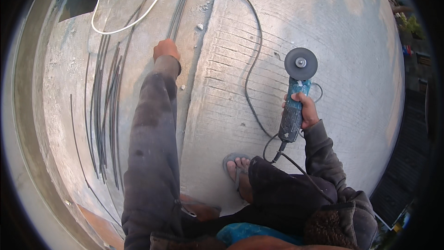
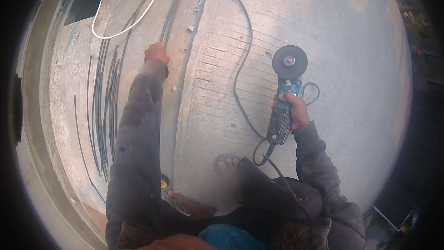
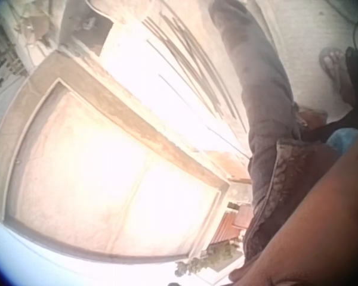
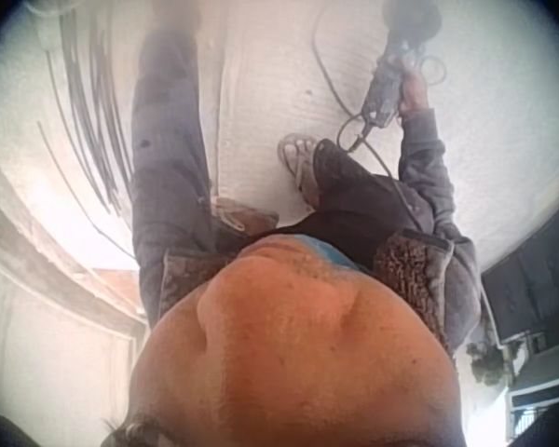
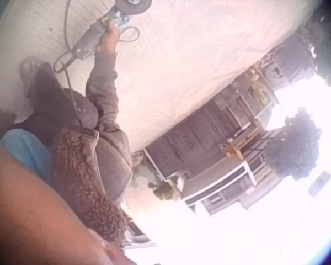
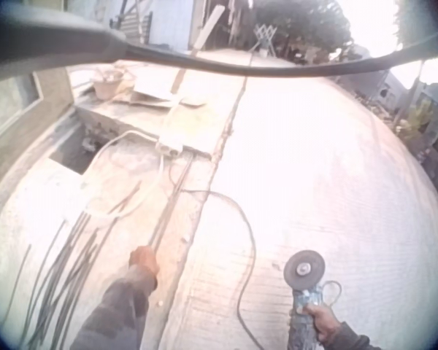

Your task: The person uses an angle grinder to cut several metal rods on a concrete floor. They position each rod, cut it, and set the cut pieces aside. A coworker also cuts rods nearby.

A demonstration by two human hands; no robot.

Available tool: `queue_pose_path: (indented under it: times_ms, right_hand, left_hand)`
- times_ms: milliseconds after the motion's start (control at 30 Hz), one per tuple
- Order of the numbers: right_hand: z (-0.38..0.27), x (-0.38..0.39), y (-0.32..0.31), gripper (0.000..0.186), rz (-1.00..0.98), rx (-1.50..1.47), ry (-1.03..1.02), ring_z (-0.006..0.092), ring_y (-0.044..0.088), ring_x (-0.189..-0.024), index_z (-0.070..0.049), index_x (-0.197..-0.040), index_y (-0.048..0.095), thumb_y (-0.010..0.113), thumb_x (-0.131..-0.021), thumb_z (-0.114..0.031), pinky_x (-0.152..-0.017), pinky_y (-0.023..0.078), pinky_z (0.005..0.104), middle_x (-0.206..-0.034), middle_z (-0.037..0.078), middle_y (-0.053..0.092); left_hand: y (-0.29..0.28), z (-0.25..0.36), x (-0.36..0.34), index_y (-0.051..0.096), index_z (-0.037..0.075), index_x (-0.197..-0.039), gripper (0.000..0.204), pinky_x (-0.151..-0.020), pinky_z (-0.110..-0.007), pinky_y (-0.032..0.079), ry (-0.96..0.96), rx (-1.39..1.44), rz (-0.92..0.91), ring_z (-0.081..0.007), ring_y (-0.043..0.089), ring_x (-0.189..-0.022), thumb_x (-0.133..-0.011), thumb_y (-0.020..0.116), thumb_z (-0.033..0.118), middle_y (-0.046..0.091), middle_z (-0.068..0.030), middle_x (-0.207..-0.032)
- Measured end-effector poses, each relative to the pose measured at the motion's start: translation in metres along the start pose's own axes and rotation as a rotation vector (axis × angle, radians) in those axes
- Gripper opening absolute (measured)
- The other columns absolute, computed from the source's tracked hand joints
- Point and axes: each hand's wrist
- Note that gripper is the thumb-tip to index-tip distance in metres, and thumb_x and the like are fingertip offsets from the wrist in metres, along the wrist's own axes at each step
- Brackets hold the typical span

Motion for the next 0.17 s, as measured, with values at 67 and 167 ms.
queue_pose_path:
  times_ms: [67, 167]
  right_hand:
    - [-0.0015, 0.0002, 0.0014, 0.042, -0.009, 0.007, 0.006, 0.0266, 0.067, -0.064, 0.003, -0.107, 0.06, 0.063, -0.08, -0.029, -0.061, 0.058, 0.0385, -0.083, 0.015, 0.067]
    - [-0.002, 0.0, 0.0036, 0.042, -0.012, 0.026, 0.009, 0.0268, 0.068, -0.065, 0.002, -0.108, 0.061, 0.063, -0.08, -0.029, -0.062, 0.058, 0.0386, -0.084, 0.015, 0.068]
  left_hand:
    - [0.0004, 0.0008, -0.0009, 0.073, 0.006, -0.108, 0.022, -0.093, -0.043, 0.055, -0.017, 0.015, 0.012, -0.0363, 0.066, -0.111, -0.087, 0.065, 0.007, 0.069, -0.0183, -0.115]
    - [0.0024, 0.0024, -0.0019, 0.073, 0.006, -0.108, 0.021, -0.094, -0.042, 0.055, -0.04, 0.062, 0.045, -0.0365, 0.066, -0.112, -0.089, 0.065, 0.01, 0.069, -0.0184, -0.116]
Point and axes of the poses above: each hand's wrist, its own x-axis away from the middle knuckle, its own y-axis out of the palm, z = x × y
